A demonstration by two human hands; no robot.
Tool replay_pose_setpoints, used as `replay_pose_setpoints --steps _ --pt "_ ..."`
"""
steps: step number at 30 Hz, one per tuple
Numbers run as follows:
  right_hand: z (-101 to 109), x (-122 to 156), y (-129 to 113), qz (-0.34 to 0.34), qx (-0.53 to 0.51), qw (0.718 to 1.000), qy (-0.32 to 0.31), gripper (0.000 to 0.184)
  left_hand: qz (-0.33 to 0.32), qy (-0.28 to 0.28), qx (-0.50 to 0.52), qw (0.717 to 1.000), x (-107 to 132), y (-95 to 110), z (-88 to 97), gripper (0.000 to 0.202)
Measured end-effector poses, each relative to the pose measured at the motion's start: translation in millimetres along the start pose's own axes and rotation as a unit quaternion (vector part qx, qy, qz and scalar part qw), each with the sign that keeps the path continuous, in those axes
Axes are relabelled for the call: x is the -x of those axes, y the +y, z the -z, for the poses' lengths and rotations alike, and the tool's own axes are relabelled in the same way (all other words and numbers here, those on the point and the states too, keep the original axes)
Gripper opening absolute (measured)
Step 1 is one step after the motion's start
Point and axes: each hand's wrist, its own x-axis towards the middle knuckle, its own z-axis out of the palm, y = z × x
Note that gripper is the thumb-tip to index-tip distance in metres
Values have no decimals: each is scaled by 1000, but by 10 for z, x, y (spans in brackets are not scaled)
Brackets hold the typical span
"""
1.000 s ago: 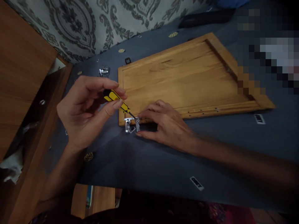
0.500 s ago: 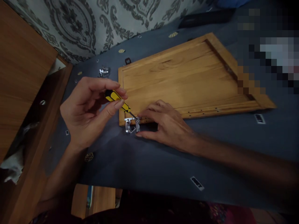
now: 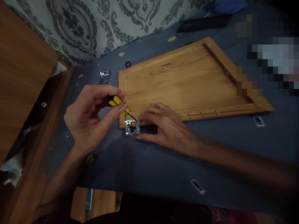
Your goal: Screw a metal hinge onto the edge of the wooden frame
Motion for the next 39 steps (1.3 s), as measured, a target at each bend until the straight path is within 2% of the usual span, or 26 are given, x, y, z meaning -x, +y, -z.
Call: replay_pose_setpoints --steps 7,14,19,22,27,30,34,36,39 --pt "2 6 1 5 3 1000 4 42 22 -13 11 1000 15 25 6 25" --pt "-9 7 16 7 1 1000 3 43 27 -51 22 998 -28 72 48 22" --pt "-8 9 18 13 -4 1000 15 43 -16 -49 10 999 -88 62 98 26" --pt "7 6 -2 11 -3 1000 25 44 -19 -20 22 999 -141 68 162 26" --pt "26 18 -37 0 -38 998 43 40 -9 81 47 996 -155 104 265 27" --pt "36 12 -25 -20 -115 990 83 38 1 112 37 993 -82 93 311 22" --pt "124 -12 16 -89 -219 964 124 38 35 128 17 991 56 38 421 18" --pt "213 14 -2 -106 -225 960 127 35 58 144 3 988 131 41 491 16" --pt "345 163 -155 -69 -175 974 125 23 96 165 4 982 270 158 541 15"
